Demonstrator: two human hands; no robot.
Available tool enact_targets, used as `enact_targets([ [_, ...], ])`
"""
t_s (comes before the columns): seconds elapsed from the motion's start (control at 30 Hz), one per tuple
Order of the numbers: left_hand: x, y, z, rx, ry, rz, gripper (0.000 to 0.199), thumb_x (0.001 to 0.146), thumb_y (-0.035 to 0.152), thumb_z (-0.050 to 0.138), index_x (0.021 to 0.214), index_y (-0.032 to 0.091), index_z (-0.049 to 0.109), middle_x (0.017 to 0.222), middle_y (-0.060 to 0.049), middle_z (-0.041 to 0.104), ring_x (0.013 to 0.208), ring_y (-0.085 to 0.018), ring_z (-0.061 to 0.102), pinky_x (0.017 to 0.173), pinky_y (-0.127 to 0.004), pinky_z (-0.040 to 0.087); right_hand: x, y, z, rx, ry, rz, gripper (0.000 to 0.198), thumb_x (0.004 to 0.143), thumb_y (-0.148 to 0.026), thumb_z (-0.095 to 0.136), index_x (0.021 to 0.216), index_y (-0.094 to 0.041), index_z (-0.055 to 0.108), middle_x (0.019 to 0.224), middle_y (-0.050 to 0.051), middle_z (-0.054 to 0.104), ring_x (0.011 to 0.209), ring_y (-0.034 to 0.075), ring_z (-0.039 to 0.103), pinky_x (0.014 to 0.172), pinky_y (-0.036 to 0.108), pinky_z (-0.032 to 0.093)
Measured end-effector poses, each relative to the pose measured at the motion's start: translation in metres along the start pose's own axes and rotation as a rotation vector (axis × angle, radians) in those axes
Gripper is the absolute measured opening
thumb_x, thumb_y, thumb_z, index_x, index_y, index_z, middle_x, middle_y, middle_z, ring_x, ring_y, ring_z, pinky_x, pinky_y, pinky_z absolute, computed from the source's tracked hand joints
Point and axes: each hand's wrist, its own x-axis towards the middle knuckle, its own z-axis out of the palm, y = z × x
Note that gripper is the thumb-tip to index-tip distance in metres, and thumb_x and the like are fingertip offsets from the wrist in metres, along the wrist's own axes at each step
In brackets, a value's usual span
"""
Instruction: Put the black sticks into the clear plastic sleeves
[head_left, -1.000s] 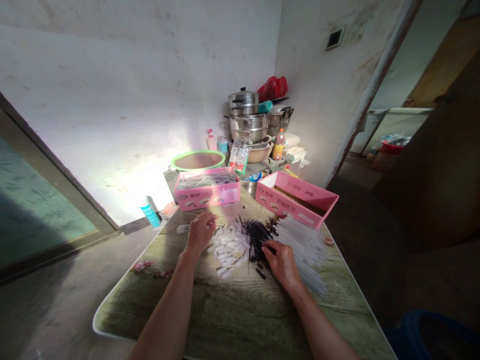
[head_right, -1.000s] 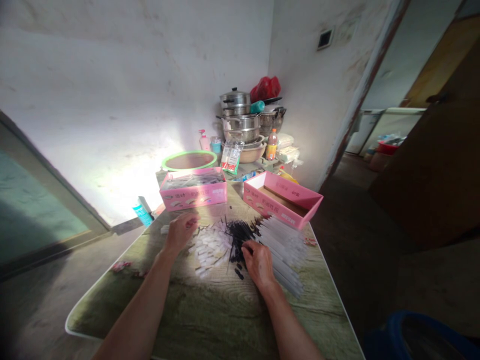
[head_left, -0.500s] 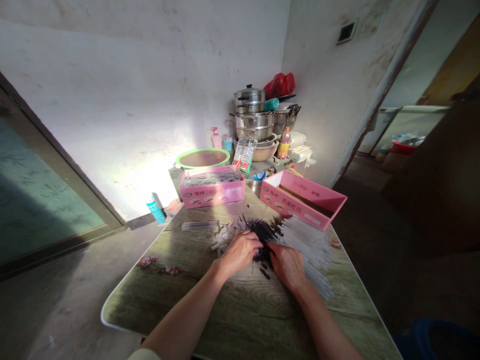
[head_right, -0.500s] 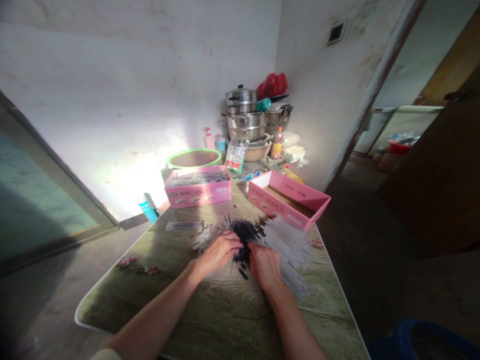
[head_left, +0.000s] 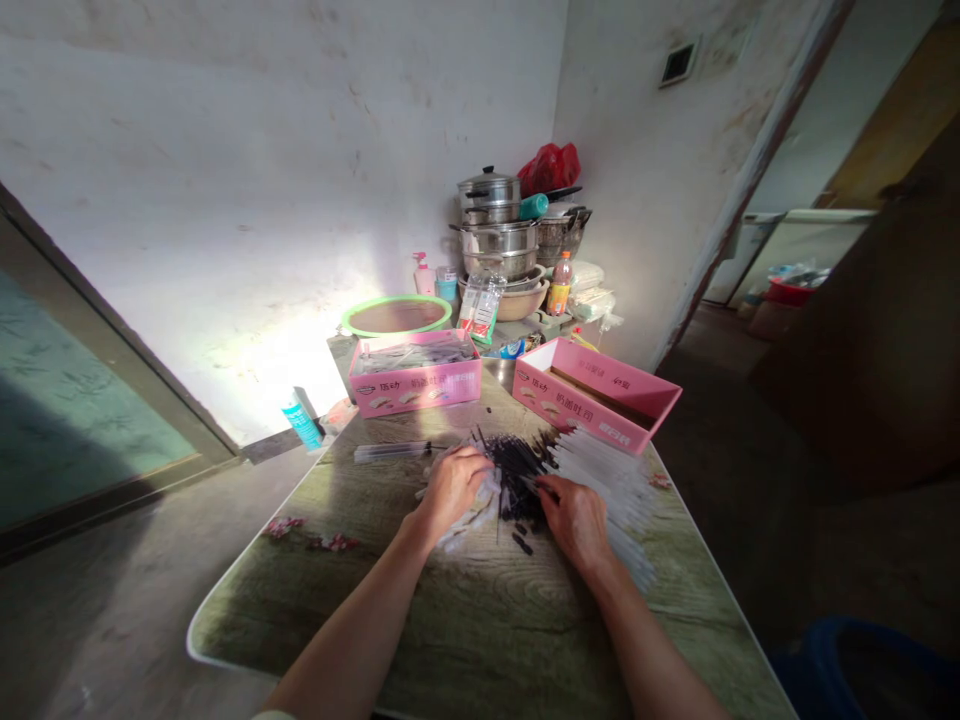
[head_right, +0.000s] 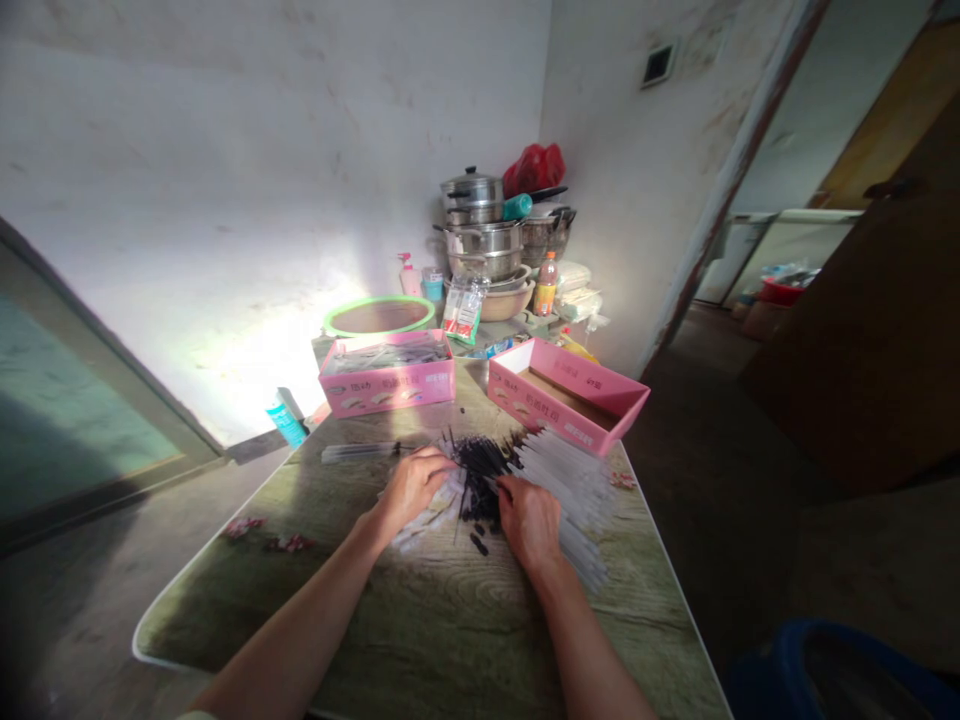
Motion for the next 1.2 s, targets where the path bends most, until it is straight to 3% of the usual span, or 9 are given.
enact_targets([
  [0.23,0.0004,0.0014,-0.0008,-0.035,0.02,-0.029,0.024,0.085,0.013,0.053,0.094,0.02,0.075,0.092,-0.005,0.07,0.086,-0.015,0.064,0.079,-0.024,0.05,-0.003,-0.0067,-0.0059,-0.032,-0.138,-0.14,0.019,0.087,-0.024,0.055,0.09,-0.027,0.074,0.085,0.001,0.076,0.082,0.019,0.069,0.063,0.024,0.039],
  [0.47,-0.0007,0.0009,-0.0003,-0.05,0.034,-0.05,0.025,0.085,0.012,0.054,0.095,0.019,0.075,0.092,-0.005,0.07,0.083,-0.015,0.063,0.076,-0.024,0.05,-0.0001,-0.0028,-0.0054,-0.122,-0.082,0.007,0.02,0.089,-0.027,0.053,0.094,-0.026,0.073,0.091,0.003,0.076,0.083,0.019,0.069,0.064,0.025,0.038],
  [0.8,0.0002,0.0038,-0.0022,-0.043,0.044,-0.07,0.021,0.084,0.013,0.057,0.092,0.019,0.075,0.088,-0.004,0.07,0.075,-0.013,0.062,0.072,-0.023,0.048,0.0005,-0.0062,-0.0053,-0.215,-0.13,0.027,0.019,0.091,-0.029,0.052,0.089,-0.023,0.07,0.083,0.006,0.075,0.078,0.019,0.069,0.06,0.024,0.035],
  [1.07,-0.0001,0.0033,-0.0035,-0.065,0.078,-0.079,0.019,0.084,0.013,0.058,0.092,0.019,0.075,0.087,-0.003,0.069,0.074,-0.013,0.061,0.071,-0.022,0.047,-0.0002,-0.0051,-0.0086,0.037,0.027,0.06,0.023,0.092,-0.033,0.05,0.091,-0.022,0.07,0.081,0.004,0.075,0.075,0.018,0.069,0.061,0.023,0.034],
  [1.2,-0.0007,0.0025,-0.0026,-0.067,0.101,-0.096,0.018,0.084,0.014,0.059,0.091,0.02,0.075,0.086,-0.003,0.069,0.075,-0.013,0.062,0.07,-0.022,0.047,-0.0007,-0.0047,-0.0072,0.06,0.021,0.069,0.019,0.089,-0.03,0.054,0.088,-0.022,0.07,0.08,0.004,0.075,0.074,0.018,0.068,0.06,0.023,0.034],
])
